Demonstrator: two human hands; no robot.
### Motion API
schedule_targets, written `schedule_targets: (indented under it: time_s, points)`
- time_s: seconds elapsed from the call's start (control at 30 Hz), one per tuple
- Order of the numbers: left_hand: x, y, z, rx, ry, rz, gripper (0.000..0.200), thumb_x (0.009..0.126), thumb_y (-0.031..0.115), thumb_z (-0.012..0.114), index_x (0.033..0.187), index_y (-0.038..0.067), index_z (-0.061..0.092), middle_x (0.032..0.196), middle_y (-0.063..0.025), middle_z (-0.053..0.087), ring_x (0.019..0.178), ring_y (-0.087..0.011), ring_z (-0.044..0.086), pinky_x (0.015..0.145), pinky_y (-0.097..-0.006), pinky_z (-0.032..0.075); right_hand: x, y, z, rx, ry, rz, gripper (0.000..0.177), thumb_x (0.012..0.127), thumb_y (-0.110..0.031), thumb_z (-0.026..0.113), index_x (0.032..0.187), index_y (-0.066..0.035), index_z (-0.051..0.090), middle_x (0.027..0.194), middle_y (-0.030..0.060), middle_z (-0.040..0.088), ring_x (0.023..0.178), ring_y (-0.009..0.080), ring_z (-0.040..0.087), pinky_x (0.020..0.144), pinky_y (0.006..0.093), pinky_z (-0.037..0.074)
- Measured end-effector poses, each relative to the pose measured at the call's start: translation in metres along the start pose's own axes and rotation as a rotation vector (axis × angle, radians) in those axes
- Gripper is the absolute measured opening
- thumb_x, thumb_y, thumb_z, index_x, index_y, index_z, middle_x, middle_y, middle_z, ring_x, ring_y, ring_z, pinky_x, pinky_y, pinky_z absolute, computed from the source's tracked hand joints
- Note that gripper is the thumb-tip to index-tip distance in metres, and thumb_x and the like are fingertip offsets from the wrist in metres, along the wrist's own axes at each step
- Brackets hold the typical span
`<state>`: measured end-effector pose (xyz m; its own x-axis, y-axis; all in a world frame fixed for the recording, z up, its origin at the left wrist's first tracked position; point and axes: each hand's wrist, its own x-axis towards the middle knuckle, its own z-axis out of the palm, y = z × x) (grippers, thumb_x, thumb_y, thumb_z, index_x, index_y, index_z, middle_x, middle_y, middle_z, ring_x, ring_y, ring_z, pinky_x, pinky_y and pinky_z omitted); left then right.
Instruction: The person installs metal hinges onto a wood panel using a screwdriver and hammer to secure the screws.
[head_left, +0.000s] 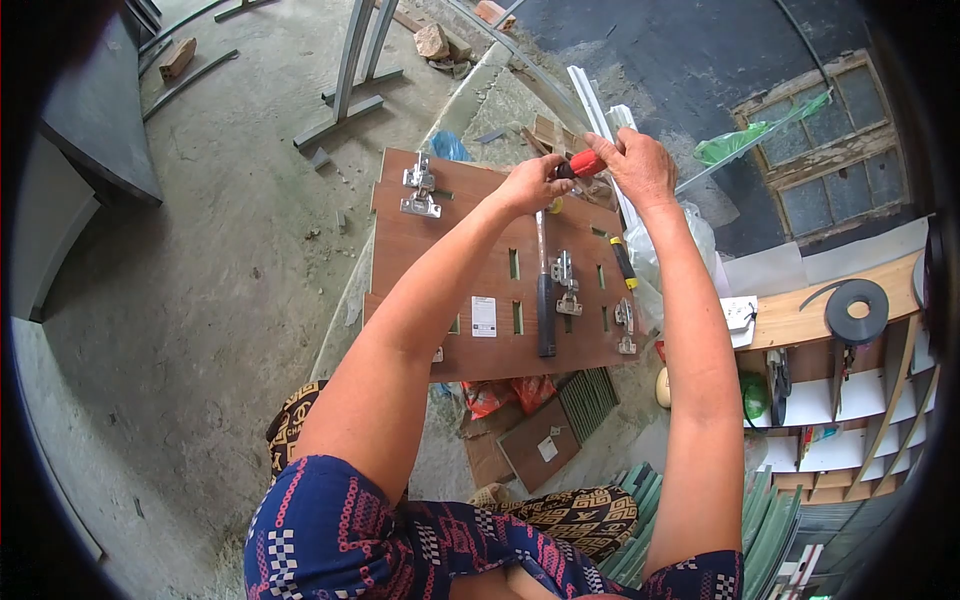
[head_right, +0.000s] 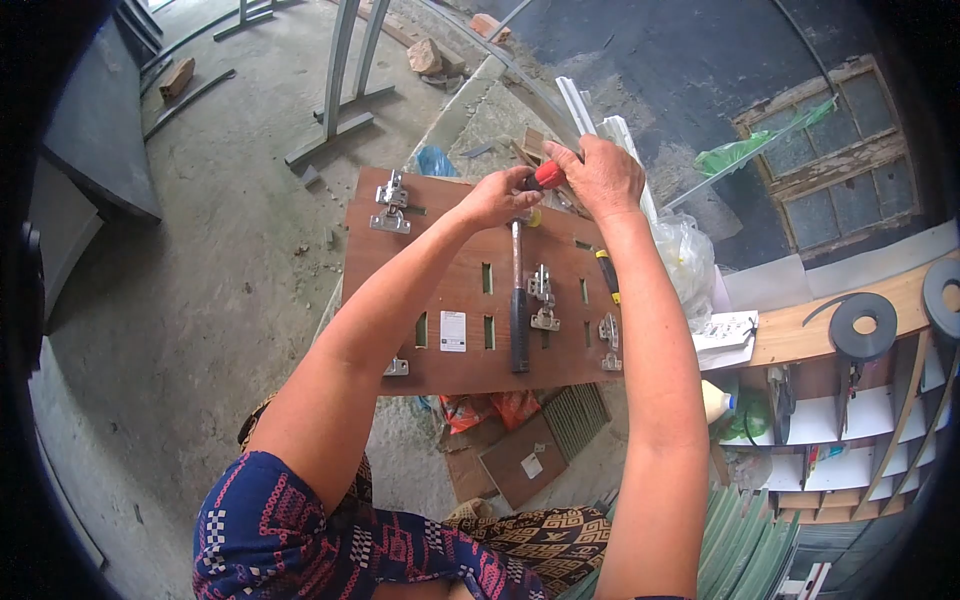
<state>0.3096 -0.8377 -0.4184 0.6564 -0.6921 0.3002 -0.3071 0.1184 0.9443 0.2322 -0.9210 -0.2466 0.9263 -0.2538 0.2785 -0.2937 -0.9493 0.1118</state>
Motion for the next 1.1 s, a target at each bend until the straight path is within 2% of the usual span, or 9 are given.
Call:
schedule_targets:
  time_s: [0.23, 0.33, 0.53, 0.63, 0.83, 0.9, 0.97, 1.03, 1.1]
  points:
    - [0.0, -0.004, 0.0, -0.036, 0.03, 0.0, 0.051, 0.085, 0.029, 0.067, 0.124, 0.0, 0.053, 0.104, -0.0168, 0.065, 0.097, -0.0231, 0.063, 0.085, -0.0352, 0.048, 0.0, 0.015, 0.009, 0.416, -0.001, -0.222, 0.026, 0.079, -0.028, 0.066, 0.086, -0.003, 0.065, 0.077, 0.0177, 0.066, 0.079, 0.0355, 0.064, 0.071, 0.0418, 0.049]
    - [-0.002, 0.0, 0.0, -0.049, -0.007, -0.013, 0.05, 0.085, 0.028, 0.067, 0.124, 0.0, 0.053, 0.104, -0.017, 0.065, 0.098, -0.0229, 0.062, 0.085, -0.0353, 0.048, 0.002, 0.014, 0.006, 0.294, -0.056, -0.142, 0.027, 0.079, -0.029, 0.066, 0.085, -0.003, 0.064, 0.078, 0.0183, 0.066, 0.078, 0.0351, 0.064, 0.071, 0.0415, 0.049]
    - [-0.003, -0.001, 0.001, -0.069, -0.012, -0.048, 0.051, 0.084, 0.029, 0.068, 0.122, 0.0, 0.053, 0.102, -0.0168, 0.066, 0.096, -0.0244, 0.063, 0.085, -0.0362, 0.048, 0.002, 0.007, 0.004, 0.259, -0.013, -0.112, 0.034, 0.08, -0.035, 0.068, 0.076, -0.002, 0.063, 0.069, 0.0194, 0.063, 0.068, 0.0368, 0.062, 0.064, 0.0433, 0.047]
    - [-0.004, 0.002, 0.0, -0.021, -0.002, -0.042, 0.05, 0.083, 0.029, 0.068, 0.121, 0.0, 0.054, 0.101, -0.0168, 0.066, 0.095, -0.0252, 0.064, 0.084, -0.0366, 0.049, 0.003, 0.005, 0.005, 0.178, 0.001, -0.093, 0.041, 0.079, -0.042, 0.067, 0.071, -0.002, 0.063, 0.066, 0.0194, 0.061, 0.065, 0.0378, 0.06, 0.061, 0.0441, 0.046]
    - [-0.002, -0.002, 0.003, 0.084, 0.027, -0.08, 0.049, 0.08, 0.028, 0.07, 0.12, 0.003, 0.056, 0.099, -0.0172, 0.066, 0.09, -0.0221, 0.064, 0.082, -0.035, 0.049, 0.005, 0.002, 0.0, 0.07, -0.075, -0.063, 0.056, 0.076, -0.059, 0.061, 0.072, -0.003, 0.067, 0.07, 0.02, 0.063, 0.069, 0.0381, 0.062, 0.063, 0.0439, 0.048]
    - [0.004, -0.022, 0.01, 0.154, 0.087, -0.009, 0.042, 0.077, 0.034, 0.072, 0.107, 0.007, 0.059, 0.098, -0.0189, 0.066, 0.096, -0.0346, 0.063, 0.081, -0.0418, 0.049, 0.003, 0.0, 0.0, 0.035, -0.089, -0.096, 0.06, 0.075, -0.063, 0.059, 0.076, -0.004, 0.069, 0.072, 0.019, 0.065, 0.072, 0.038, 0.063, 0.064, 0.0439, 0.049]
    - [0.018, -0.05, 0.02, 0.013, 0.12, 0.075, 0.051, 0.073, 0.037, 0.074, 0.112, 0.008, 0.058, 0.096, -0.0192, 0.066, 0.096, -0.0348, 0.063, 0.082, -0.0418, 0.049, 0.004, 0.002, 0.013, 0.063, -0.026, -0.148, 0.053, 0.077, -0.056, 0.062, 0.074, -0.003, 0.067, 0.067, 0.0144, 0.065, 0.064, 0.0303, 0.065, 0.058, 0.0386, 0.05]
    - [0.006, -0.028, 0.012, 0.028, 0.074, 0.015, 0.05, 0.079, 0.036, 0.072, 0.115, 0.005, 0.058, 0.099, -0.0179, 0.066, 0.095, -0.0314, 0.065, 0.082, -0.039, 0.051, -0.003, -0.013, 0.004, 0.159, -0.149, -0.011, 0.05, 0.075, -0.058, 0.063, 0.07, -0.009, 0.074, 0.068, 0.017, 0.067, 0.066, 0.0305, 0.067, 0.067, 0.04, 0.053]
    - [0.007, -0.037, 0.005, 0.068, 0.041, 0.116, 0.042, 0.087, 0.029, 0.063, 0.121, 0.005, 0.057, 0.107, -0.0127, 0.067, 0.101, -0.0223, 0.062, 0.09, -0.034, 0.046, -0.005, -0.024, 0.004, 0.052, -0.191, 0.024, 0.047, 0.075, -0.056, 0.063, 0.068, -0.01, 0.073, 0.067, 0.0159, 0.067, 0.067, 0.0307, 0.067, 0.066, 0.0397, 0.053]
